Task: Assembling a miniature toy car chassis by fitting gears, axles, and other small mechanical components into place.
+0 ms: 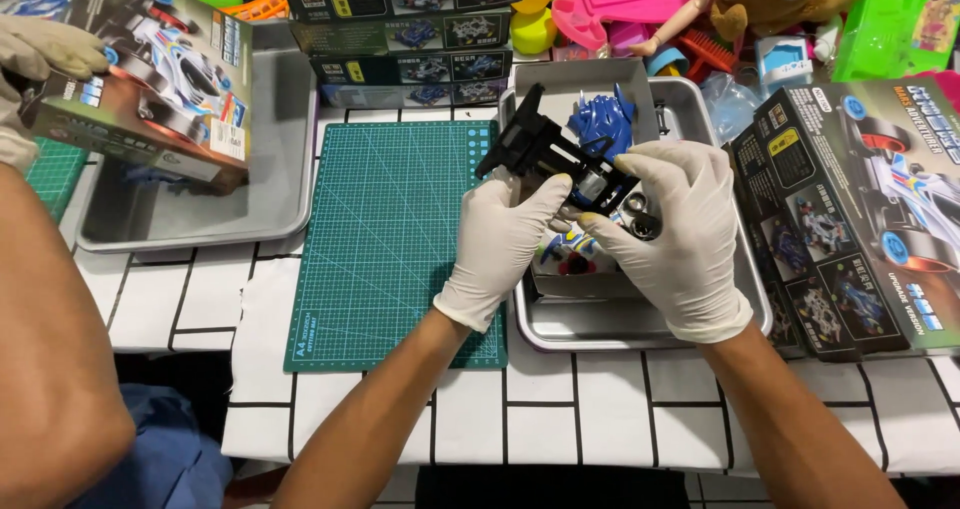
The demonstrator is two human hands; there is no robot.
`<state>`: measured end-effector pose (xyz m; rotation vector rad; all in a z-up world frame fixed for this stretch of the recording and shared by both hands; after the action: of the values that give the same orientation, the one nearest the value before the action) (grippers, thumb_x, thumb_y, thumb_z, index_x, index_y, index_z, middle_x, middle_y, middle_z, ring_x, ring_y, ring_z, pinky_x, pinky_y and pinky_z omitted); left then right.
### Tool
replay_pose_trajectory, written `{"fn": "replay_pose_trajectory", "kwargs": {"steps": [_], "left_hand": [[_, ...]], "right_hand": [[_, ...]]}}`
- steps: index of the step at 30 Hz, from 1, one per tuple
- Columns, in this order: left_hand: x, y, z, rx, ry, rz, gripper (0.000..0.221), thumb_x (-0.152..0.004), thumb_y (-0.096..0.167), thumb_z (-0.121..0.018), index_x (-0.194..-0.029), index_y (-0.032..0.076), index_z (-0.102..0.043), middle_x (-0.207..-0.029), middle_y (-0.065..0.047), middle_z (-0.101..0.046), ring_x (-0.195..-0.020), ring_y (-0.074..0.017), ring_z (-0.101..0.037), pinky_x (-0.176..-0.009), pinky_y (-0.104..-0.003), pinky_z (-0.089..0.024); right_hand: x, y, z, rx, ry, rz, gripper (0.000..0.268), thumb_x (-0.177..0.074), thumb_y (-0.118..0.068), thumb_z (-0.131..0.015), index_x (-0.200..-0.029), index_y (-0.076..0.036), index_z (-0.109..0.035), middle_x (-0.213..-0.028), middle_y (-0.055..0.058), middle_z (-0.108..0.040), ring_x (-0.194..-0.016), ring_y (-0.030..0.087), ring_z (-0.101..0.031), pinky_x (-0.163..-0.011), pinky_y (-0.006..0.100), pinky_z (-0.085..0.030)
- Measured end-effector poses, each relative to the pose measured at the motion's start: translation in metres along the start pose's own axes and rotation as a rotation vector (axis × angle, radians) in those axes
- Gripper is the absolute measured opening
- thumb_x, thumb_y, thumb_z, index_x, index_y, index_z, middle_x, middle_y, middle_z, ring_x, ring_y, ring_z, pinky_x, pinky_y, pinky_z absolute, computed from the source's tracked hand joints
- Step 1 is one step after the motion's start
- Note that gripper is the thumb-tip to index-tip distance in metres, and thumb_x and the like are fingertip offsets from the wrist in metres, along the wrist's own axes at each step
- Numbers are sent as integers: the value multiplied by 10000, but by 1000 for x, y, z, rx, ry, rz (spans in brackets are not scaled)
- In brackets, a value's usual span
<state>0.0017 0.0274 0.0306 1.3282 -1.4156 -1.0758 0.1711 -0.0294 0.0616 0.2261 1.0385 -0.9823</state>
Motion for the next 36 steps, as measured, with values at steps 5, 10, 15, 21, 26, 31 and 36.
{"fn": "replay_pose_trajectory", "kwargs": {"steps": [5, 10, 15, 21, 26, 31, 36], "left_hand": [[15, 22, -9, -34, 39, -49, 168, -781, 129, -862, -852, 25, -750, -668, -122, -742, -582, -137, -721, -528, -273, -588], [24, 19, -14, -57, 102, -187, 146, -817, 45, -821, -948, 19, -761, -737, -125, -719, -810, -84, -616, -724, -306, -585], [30, 24, -16, -131, 166, -186, 143, -811, 120, -831, -818, 17, -733, -648, -114, -655, -697, -119, -589, -626, -317, -556], [25, 9, -13, -127, 193, -110, 172, -819, 144, -833, -779, 19, -722, -622, -90, -615, -672, -123, -535, -615, -315, -528], [28, 16, -15, -137, 199, -27, 154, -796, 155, -846, -761, 43, -746, -619, -92, -651, -669, -117, -558, -620, -317, -540], [22, 23, -11, -176, 186, -40, 138, -787, 140, -844, -751, 52, -744, -594, -92, -645, -638, -120, -577, -604, -315, -540], [10, 14, 5, -237, 186, -50, 181, -750, 197, -878, -762, 46, -777, -608, -120, -701, -621, -102, -605, -552, -300, -533]], "right_hand": [[4, 2, -4, 141, -15, 45, 487, -909, -316, -875, -1265, -45, -681, -1148, 115, -619, -1084, 364, -558, -932, 432, -404], [12, 8, -8, 231, 15, 102, 377, -922, -244, -867, -1219, -68, -715, -1098, 100, -633, -1019, 358, -579, -867, 432, -402], [12, 9, -10, 152, -67, 49, 484, -798, -107, -908, -1211, -76, -659, -1111, 112, -622, -971, 353, -618, -783, 430, -443], [21, 22, -17, -25, -122, -97, 458, -791, -104, -883, -1116, -80, -560, -1123, 115, -599, -969, 371, -637, -789, 456, -496], [16, 14, -11, 0, -59, -88, 422, -733, -49, -896, -964, -143, -556, -1025, 16, -632, -901, 285, -608, -775, 406, -469], [16, 14, -14, -121, -33, -156, 357, -785, -18, -879, -968, -174, -615, -920, -57, -675, -852, 219, -629, -777, 338, -493], [10, 12, -7, -264, -36, -259, 381, -841, 12, -887, -1158, -59, -687, -915, 43, -709, -800, 195, -674, -746, 313, -552]]}}
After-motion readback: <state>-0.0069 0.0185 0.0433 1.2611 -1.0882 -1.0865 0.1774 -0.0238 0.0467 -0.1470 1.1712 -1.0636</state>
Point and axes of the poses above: each hand's wrist, its own x-axis away from the middle knuckle, its own z-axis out of the back of the hand, y = z × x, the point moved 3 cm from there along -x, towards the middle knuckle
